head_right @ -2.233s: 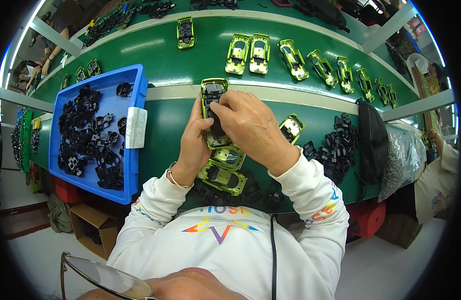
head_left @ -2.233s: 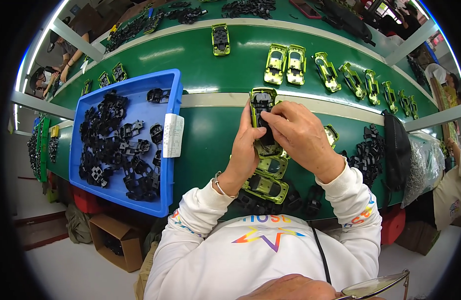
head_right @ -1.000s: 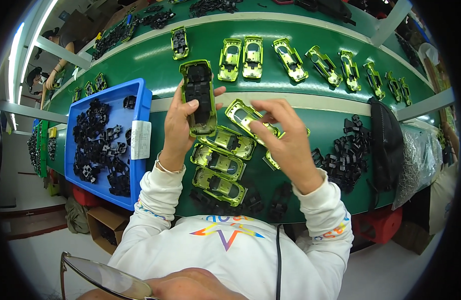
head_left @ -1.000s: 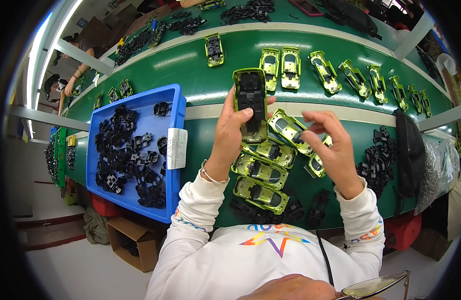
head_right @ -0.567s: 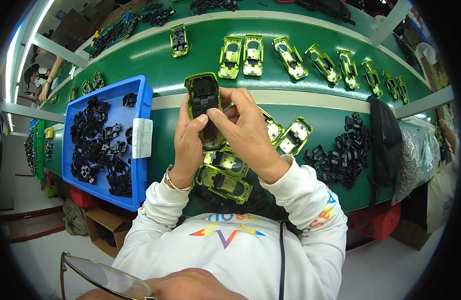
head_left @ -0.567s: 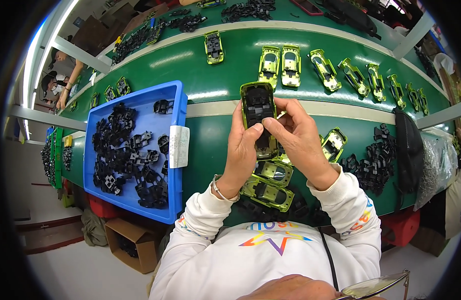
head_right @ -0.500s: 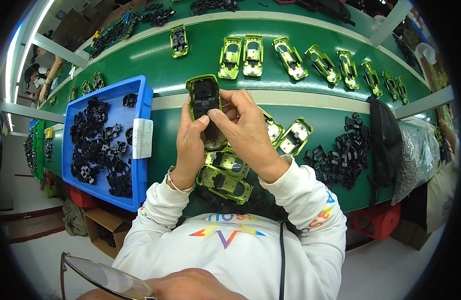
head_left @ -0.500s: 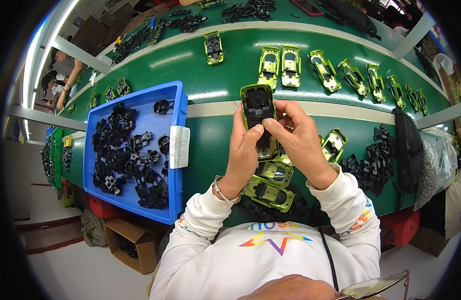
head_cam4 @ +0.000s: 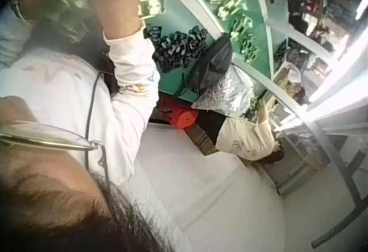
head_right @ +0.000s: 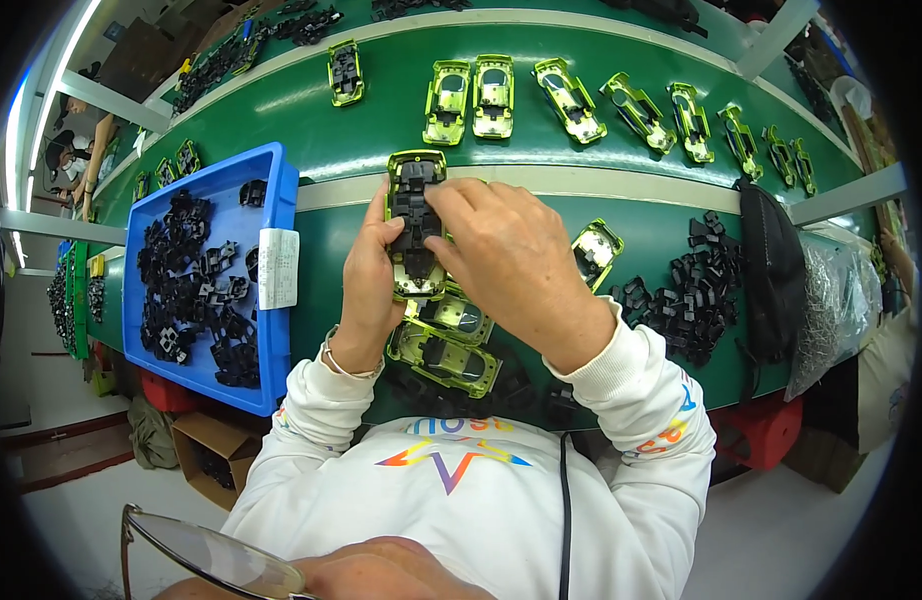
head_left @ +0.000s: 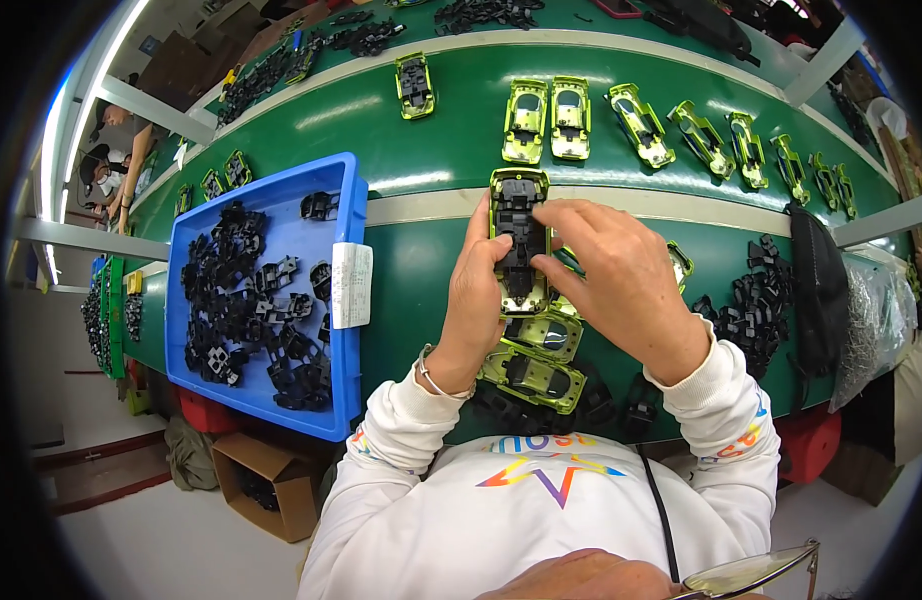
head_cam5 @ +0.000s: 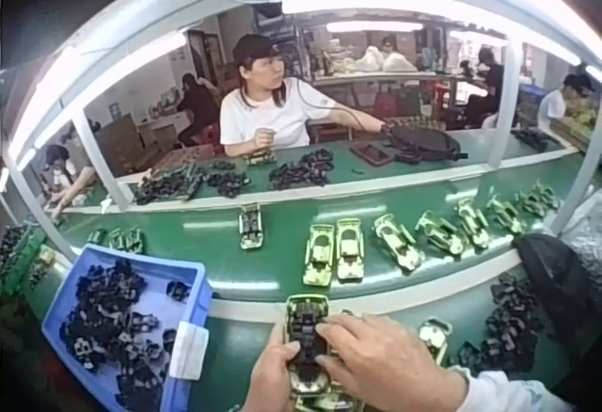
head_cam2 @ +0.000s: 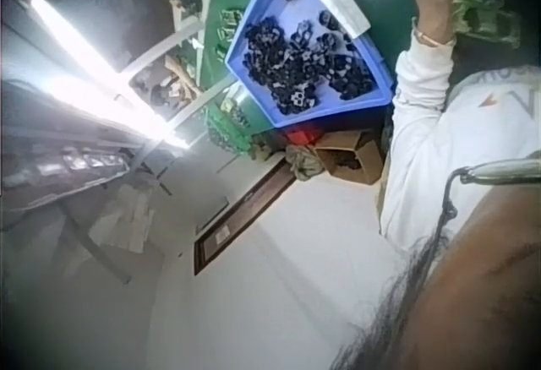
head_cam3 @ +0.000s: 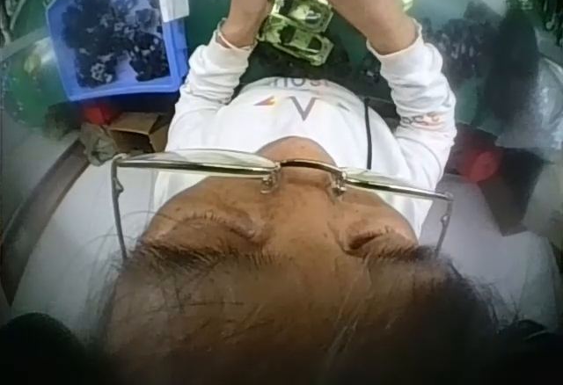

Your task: The person assembles toy cars by fitting black plastic interior parts into toy car bodies by hand, pressing them into place, and setting the assembled car bodies onto the workbench.

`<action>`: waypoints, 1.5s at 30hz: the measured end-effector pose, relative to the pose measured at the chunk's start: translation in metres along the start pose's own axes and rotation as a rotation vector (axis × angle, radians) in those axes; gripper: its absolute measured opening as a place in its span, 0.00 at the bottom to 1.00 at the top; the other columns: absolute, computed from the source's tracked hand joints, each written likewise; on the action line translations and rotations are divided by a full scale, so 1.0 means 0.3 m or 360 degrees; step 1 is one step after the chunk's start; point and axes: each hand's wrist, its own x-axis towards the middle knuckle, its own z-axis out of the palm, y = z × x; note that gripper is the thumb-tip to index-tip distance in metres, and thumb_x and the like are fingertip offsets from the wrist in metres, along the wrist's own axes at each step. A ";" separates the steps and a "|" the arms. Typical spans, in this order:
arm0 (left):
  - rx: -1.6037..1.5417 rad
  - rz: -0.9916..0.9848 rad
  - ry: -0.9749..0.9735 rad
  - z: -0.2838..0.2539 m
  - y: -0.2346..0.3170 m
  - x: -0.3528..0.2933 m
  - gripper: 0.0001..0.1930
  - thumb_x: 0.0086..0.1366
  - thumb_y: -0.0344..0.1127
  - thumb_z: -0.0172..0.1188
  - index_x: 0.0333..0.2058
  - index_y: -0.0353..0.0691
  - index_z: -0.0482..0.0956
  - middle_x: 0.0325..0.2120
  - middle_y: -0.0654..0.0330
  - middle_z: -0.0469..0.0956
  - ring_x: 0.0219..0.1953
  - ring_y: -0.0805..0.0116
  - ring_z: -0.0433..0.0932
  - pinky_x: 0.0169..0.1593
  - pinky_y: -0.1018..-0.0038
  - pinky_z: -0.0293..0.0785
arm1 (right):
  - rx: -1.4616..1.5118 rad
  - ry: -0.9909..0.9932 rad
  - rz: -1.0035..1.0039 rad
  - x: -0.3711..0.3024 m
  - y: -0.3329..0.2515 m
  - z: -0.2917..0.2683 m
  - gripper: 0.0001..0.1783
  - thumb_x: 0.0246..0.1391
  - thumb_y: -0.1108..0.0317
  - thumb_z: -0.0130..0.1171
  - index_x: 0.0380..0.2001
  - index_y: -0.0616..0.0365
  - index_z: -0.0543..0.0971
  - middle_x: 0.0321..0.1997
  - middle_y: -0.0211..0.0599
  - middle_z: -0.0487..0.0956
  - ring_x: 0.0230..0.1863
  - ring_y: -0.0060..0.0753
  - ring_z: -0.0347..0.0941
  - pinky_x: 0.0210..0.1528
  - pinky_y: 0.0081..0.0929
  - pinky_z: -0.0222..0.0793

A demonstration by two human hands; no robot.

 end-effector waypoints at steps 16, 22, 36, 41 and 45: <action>0.0103 -0.0078 -0.0144 -0.041 -0.061 -0.016 0.38 0.61 0.29 0.40 0.71 0.35 0.47 0.55 0.53 0.71 0.52 0.68 0.76 0.55 0.72 0.75 | -0.0185 -0.0331 -0.0479 -0.008 0.065 -0.013 0.08 0.48 0.74 0.63 0.30 0.63 0.74 0.43 0.46 0.80 0.45 0.54 0.79 0.57 0.43 0.76; 0.0214 -0.0063 -0.0082 -0.038 -0.064 -0.020 0.38 0.60 0.26 0.43 0.71 0.34 0.49 0.53 0.55 0.72 0.49 0.71 0.75 0.54 0.74 0.73 | -0.0113 -0.0195 -0.0525 -0.027 0.089 0.019 0.08 0.48 0.75 0.63 0.32 0.63 0.74 0.45 0.47 0.81 0.50 0.53 0.80 0.51 0.42 0.79; -0.0011 -0.0066 -0.0089 -0.032 -0.061 -0.014 0.32 0.64 0.27 0.42 0.68 0.32 0.53 0.49 0.57 0.73 0.47 0.74 0.74 0.53 0.77 0.72 | -0.0038 -0.0069 -0.0390 -0.043 0.066 0.051 0.11 0.44 0.77 0.66 0.32 0.62 0.76 0.42 0.42 0.79 0.41 0.46 0.80 0.40 0.36 0.79; 0.0174 0.0038 -0.0053 -0.036 -0.067 -0.016 0.29 0.65 0.28 0.44 0.66 0.32 0.57 0.48 0.58 0.73 0.46 0.75 0.74 0.52 0.77 0.72 | -0.0055 -0.0080 -0.0370 -0.044 0.055 0.051 0.11 0.43 0.77 0.66 0.32 0.62 0.76 0.42 0.41 0.78 0.38 0.43 0.80 0.38 0.35 0.78; 0.0199 0.0003 -0.0005 -0.042 -0.068 -0.009 0.28 0.65 0.28 0.44 0.65 0.33 0.59 0.46 0.58 0.74 0.44 0.76 0.74 0.50 0.78 0.72 | -0.0100 -0.0073 -0.0418 -0.043 0.052 0.062 0.10 0.44 0.76 0.65 0.32 0.62 0.76 0.42 0.41 0.78 0.38 0.42 0.80 0.38 0.34 0.78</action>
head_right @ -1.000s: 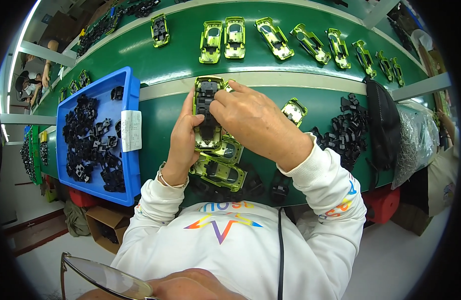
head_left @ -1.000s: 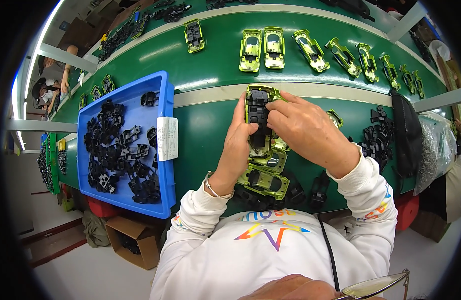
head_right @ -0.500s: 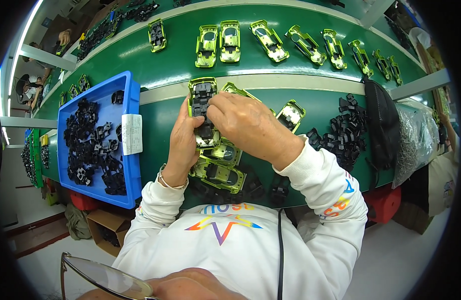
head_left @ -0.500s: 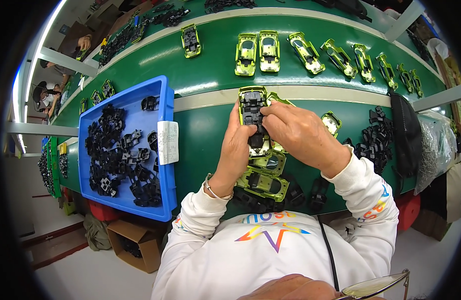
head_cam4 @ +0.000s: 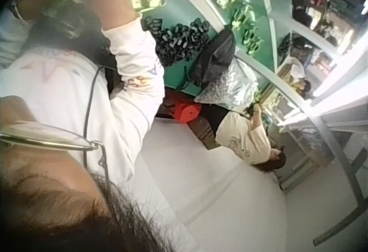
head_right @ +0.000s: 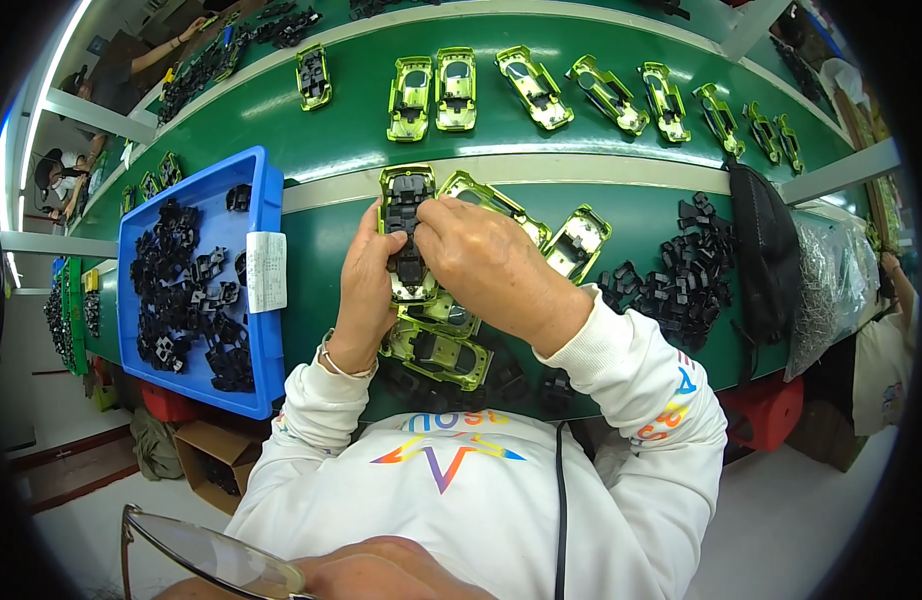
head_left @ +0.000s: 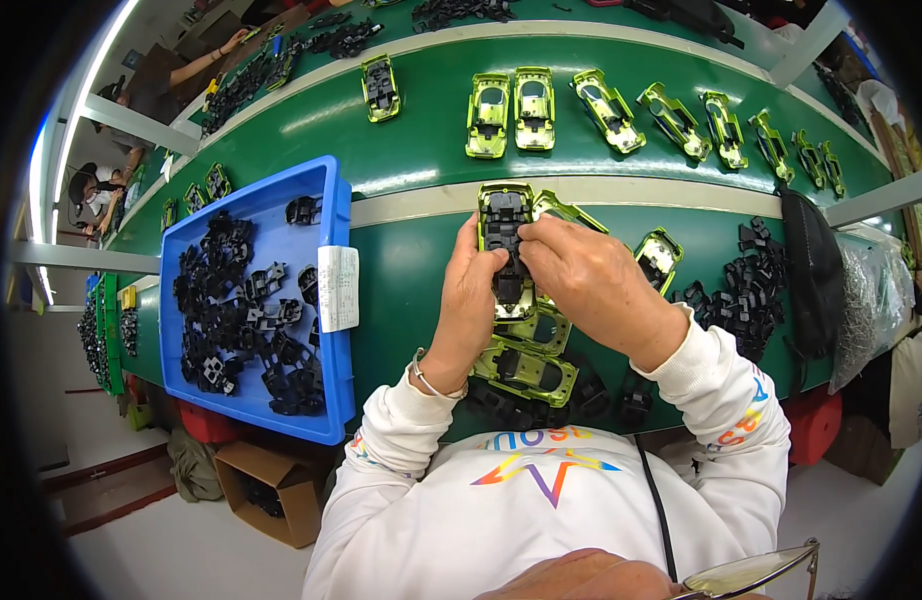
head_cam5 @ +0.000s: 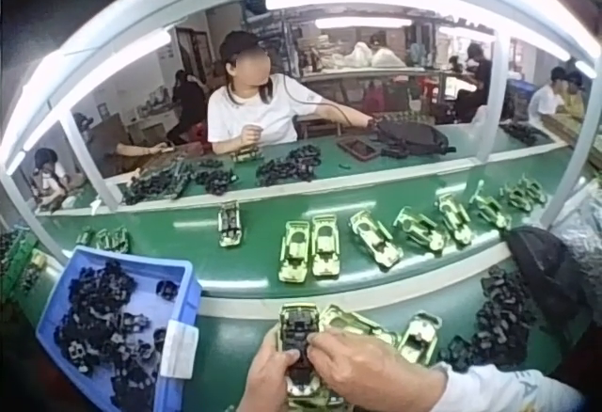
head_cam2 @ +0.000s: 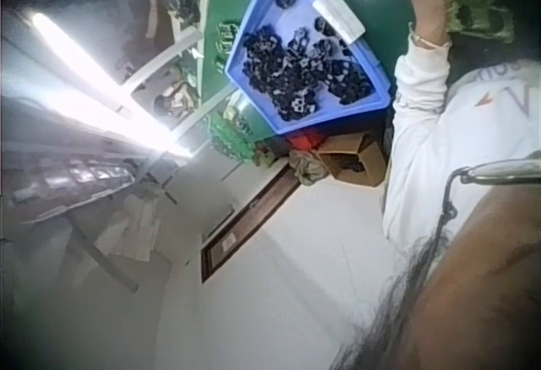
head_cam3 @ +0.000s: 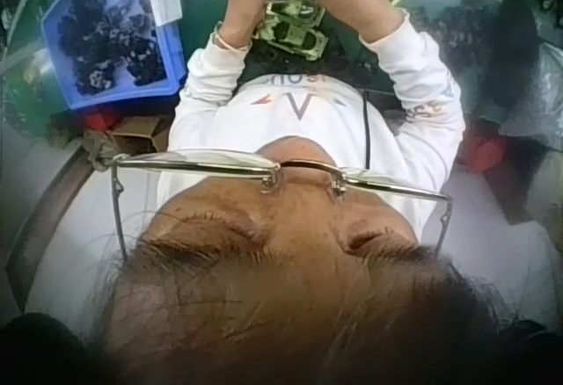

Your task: The person assembles toy cars by fitting black plastic interior parts into toy car bodies by hand, pressing them into place, and setting the assembled car bodies onto the workbench.

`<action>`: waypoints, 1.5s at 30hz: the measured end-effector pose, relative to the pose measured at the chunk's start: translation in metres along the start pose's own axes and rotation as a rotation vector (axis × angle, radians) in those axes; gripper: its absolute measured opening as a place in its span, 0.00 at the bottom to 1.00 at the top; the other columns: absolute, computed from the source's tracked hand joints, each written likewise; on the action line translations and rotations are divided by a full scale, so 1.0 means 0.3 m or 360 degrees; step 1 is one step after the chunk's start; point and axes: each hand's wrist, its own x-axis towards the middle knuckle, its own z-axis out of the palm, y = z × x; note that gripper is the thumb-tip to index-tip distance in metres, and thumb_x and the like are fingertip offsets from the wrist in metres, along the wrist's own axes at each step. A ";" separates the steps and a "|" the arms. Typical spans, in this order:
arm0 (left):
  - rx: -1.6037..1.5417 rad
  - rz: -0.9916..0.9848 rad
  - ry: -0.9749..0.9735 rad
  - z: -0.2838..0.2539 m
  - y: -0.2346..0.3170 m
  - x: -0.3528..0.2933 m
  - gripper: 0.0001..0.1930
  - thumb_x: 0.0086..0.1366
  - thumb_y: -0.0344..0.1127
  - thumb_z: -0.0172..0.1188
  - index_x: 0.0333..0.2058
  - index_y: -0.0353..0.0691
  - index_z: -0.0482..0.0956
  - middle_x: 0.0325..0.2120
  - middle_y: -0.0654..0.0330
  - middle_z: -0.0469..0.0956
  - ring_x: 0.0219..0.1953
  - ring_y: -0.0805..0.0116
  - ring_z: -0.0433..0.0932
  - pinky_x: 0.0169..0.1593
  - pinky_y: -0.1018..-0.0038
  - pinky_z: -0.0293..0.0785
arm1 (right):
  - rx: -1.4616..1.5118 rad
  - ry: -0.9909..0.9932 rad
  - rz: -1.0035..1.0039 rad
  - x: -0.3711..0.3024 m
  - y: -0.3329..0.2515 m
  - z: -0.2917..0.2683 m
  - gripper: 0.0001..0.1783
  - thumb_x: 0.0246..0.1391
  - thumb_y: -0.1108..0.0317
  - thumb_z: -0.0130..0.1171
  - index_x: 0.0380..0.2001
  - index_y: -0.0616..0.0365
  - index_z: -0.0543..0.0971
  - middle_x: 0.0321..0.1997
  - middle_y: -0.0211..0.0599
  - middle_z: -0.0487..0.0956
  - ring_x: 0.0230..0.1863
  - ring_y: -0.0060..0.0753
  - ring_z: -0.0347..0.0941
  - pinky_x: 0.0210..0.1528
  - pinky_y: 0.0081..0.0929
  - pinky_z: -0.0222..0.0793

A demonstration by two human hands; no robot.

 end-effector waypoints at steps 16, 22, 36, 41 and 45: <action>0.0248 0.0582 0.0860 -0.381 0.022 0.643 0.29 0.61 0.27 0.51 0.61 0.27 0.63 0.48 0.55 0.75 0.44 0.70 0.73 0.49 0.76 0.71 | 0.0455 0.0457 0.0638 -0.180 0.176 -0.178 0.12 0.56 0.76 0.63 0.44 0.62 0.81 0.46 0.40 0.81 0.37 0.35 0.81 0.41 0.26 0.75; 0.0657 0.0550 0.0583 -0.401 0.039 0.895 0.27 0.61 0.29 0.56 0.60 0.28 0.70 0.51 0.51 0.77 0.51 0.62 0.74 0.56 0.71 0.69 | 0.0303 0.0468 0.1217 -0.415 0.237 -0.257 0.08 0.57 0.77 0.61 0.39 0.65 0.82 0.43 0.41 0.82 0.39 0.35 0.81 0.42 0.24 0.74; 0.1922 0.1318 0.0292 -0.203 -0.024 0.714 0.24 0.66 0.41 0.60 0.56 0.33 0.73 0.52 0.45 0.75 0.57 0.48 0.72 0.62 0.61 0.67 | -0.0042 0.0179 0.1187 -0.462 0.193 -0.226 0.11 0.53 0.73 0.65 0.40 0.58 0.80 0.38 0.38 0.79 0.35 0.41 0.78 0.42 0.35 0.71; 0.2496 0.0707 0.0392 -0.245 -0.055 0.845 0.37 0.61 0.51 0.63 0.60 0.29 0.69 0.52 0.38 0.75 0.55 0.41 0.73 0.58 0.55 0.70 | -0.0263 -0.0019 0.1296 -0.489 0.150 -0.254 0.13 0.51 0.71 0.66 0.42 0.58 0.80 0.39 0.37 0.78 0.42 0.43 0.76 0.46 0.37 0.69; 0.2304 0.0689 0.0378 -0.277 -0.017 0.871 0.29 0.62 0.46 0.60 0.58 0.35 0.74 0.50 0.42 0.78 0.52 0.42 0.76 0.54 0.53 0.73 | -0.0273 0.0049 0.1331 -0.570 0.134 -0.279 0.13 0.51 0.71 0.66 0.42 0.58 0.80 0.39 0.38 0.79 0.44 0.45 0.75 0.47 0.37 0.68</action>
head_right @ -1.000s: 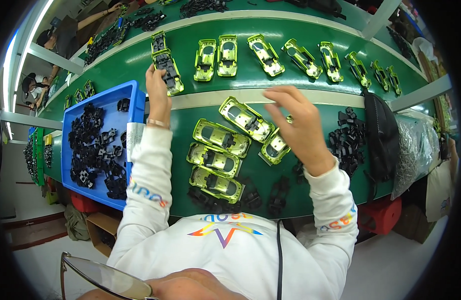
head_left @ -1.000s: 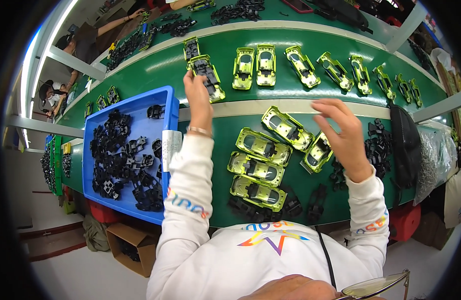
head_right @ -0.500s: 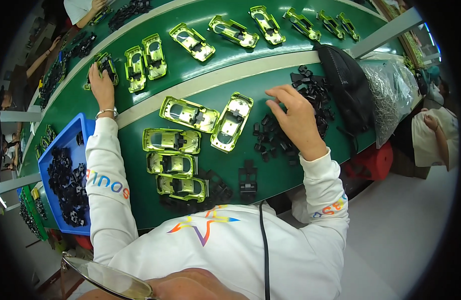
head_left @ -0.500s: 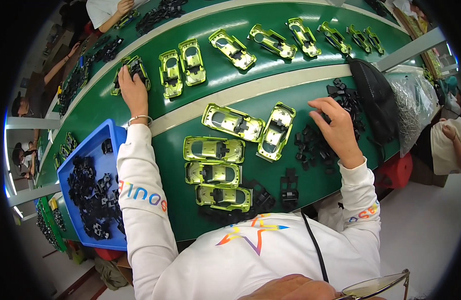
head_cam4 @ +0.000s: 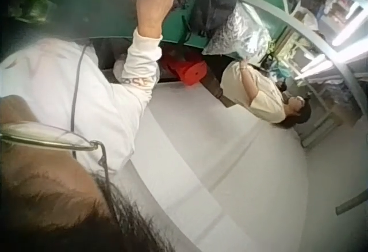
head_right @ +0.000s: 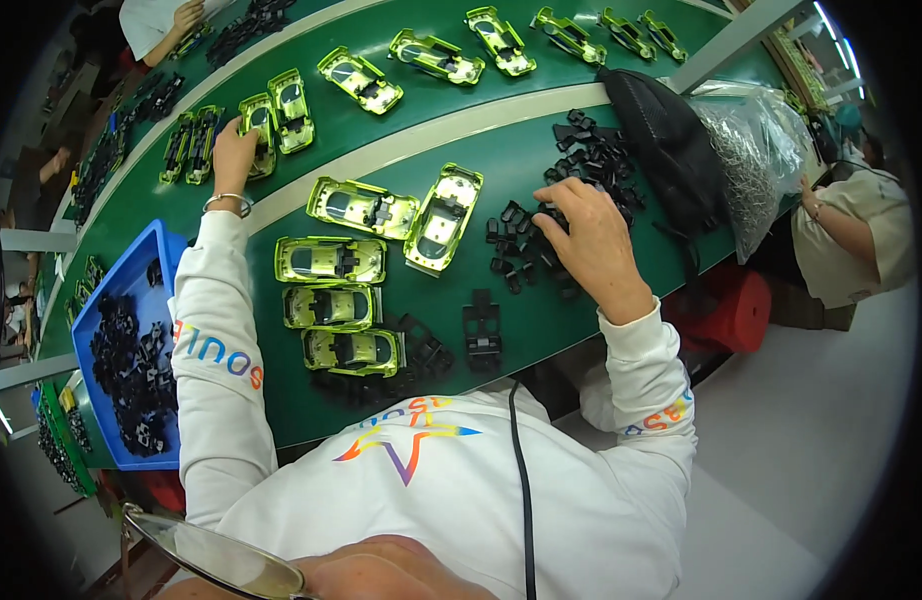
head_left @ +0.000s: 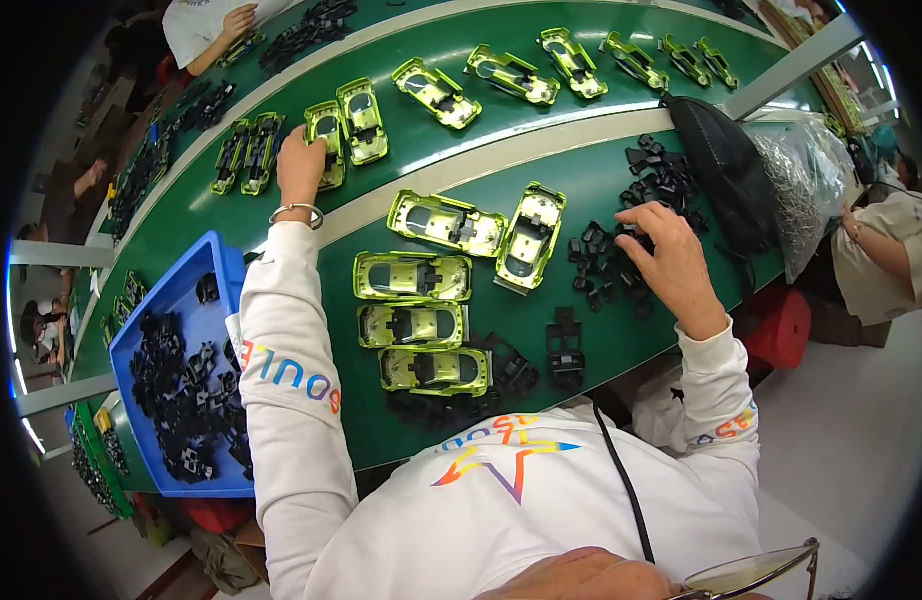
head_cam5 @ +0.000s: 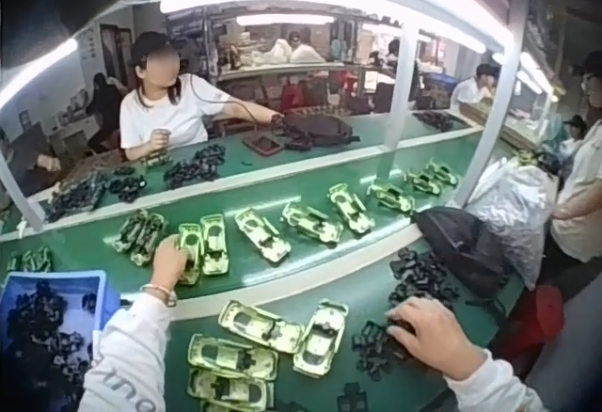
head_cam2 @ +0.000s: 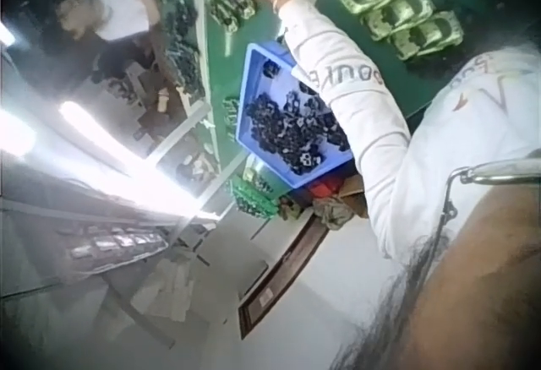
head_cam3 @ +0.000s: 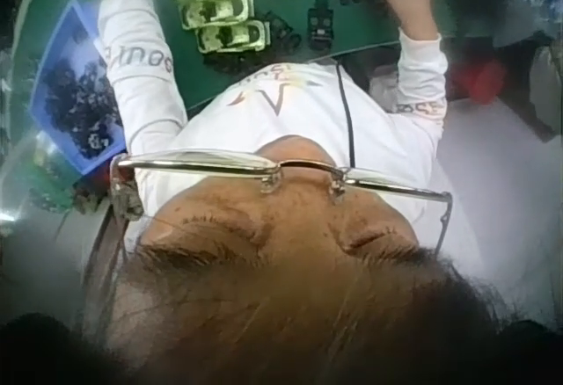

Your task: The person assembles toy cars by fitting black plastic interior parts into toy car bodies by hand, pressing them into place, and setting the assembled car bodies onto the workbench.

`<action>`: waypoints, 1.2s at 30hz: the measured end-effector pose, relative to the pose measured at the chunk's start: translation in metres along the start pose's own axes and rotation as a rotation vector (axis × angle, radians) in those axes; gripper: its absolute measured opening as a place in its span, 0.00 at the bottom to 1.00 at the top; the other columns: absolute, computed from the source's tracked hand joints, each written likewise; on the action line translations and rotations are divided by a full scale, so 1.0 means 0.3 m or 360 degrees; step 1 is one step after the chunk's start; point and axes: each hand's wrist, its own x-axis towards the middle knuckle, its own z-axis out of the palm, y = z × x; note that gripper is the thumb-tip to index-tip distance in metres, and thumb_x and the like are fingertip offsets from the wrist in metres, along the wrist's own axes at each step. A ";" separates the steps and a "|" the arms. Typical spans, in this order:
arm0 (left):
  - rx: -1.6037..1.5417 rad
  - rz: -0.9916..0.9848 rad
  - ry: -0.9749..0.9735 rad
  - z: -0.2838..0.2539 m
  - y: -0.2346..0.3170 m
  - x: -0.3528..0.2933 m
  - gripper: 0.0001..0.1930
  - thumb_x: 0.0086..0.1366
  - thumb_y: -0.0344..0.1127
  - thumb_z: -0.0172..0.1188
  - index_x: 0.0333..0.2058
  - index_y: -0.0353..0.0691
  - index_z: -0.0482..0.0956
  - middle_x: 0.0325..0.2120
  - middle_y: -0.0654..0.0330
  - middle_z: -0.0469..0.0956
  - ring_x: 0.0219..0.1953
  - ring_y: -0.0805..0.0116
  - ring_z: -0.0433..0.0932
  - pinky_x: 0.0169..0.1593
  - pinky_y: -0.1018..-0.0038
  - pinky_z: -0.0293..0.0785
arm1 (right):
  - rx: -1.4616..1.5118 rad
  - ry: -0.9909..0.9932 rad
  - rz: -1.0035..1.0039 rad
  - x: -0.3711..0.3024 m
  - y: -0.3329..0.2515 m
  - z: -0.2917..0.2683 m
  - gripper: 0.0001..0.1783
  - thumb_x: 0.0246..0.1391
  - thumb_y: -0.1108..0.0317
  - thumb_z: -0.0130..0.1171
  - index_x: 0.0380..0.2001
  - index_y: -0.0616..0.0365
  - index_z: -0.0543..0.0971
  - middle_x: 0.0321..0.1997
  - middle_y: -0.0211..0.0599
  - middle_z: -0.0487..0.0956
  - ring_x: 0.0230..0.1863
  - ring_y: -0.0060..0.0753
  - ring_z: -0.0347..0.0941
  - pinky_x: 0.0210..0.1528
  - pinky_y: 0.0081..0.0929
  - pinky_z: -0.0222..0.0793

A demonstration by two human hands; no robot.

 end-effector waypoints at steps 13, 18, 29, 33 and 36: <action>-0.1862 -0.0808 0.0351 -0.126 0.029 -0.295 0.19 0.62 0.29 0.54 0.50 0.28 0.75 0.43 0.46 0.82 0.40 0.65 0.81 0.42 0.72 0.76 | 0.0692 -0.0548 -0.0546 0.052 -0.274 -0.008 0.05 0.49 0.75 0.67 0.29 0.61 0.79 0.28 0.39 0.76 0.28 0.41 0.74 0.29 0.31 0.68; -0.2309 -0.0922 0.0206 -0.190 0.035 -0.451 0.16 0.68 0.31 0.45 0.51 0.31 0.71 0.42 0.45 0.83 0.32 0.61 0.82 0.35 0.68 0.81 | 0.0323 -0.0918 -0.0682 -0.073 -0.368 0.069 0.20 0.46 0.62 0.72 0.41 0.57 0.79 0.36 0.36 0.77 0.37 0.41 0.74 0.38 0.34 0.70; -0.2487 -0.0767 0.0086 -0.227 0.113 -0.564 0.15 0.70 0.32 0.46 0.52 0.33 0.71 0.43 0.47 0.82 0.31 0.63 0.81 0.36 0.70 0.80 | 0.0115 -0.0445 -0.0200 -0.166 -0.354 0.167 0.43 0.42 0.73 0.72 0.63 0.55 0.67 0.47 0.43 0.71 0.44 0.50 0.71 0.46 0.38 0.69; -0.2485 -0.0792 0.0072 -0.236 0.097 -0.599 0.16 0.71 0.34 0.47 0.54 0.36 0.71 0.42 0.48 0.82 0.32 0.61 0.81 0.36 0.68 0.80 | 0.0476 -0.0232 -0.0282 -0.115 -0.329 0.121 0.33 0.45 0.76 0.69 0.57 0.60 0.72 0.41 0.42 0.74 0.43 0.46 0.73 0.44 0.37 0.70; -0.2637 -0.0921 0.0172 -0.232 0.100 -0.602 0.15 0.72 0.37 0.50 0.53 0.40 0.74 0.42 0.51 0.82 0.35 0.58 0.81 0.38 0.63 0.80 | 0.0812 -0.0280 -0.0183 -0.067 -0.312 0.094 0.25 0.47 0.74 0.69 0.51 0.61 0.77 0.39 0.41 0.74 0.41 0.44 0.72 0.44 0.34 0.68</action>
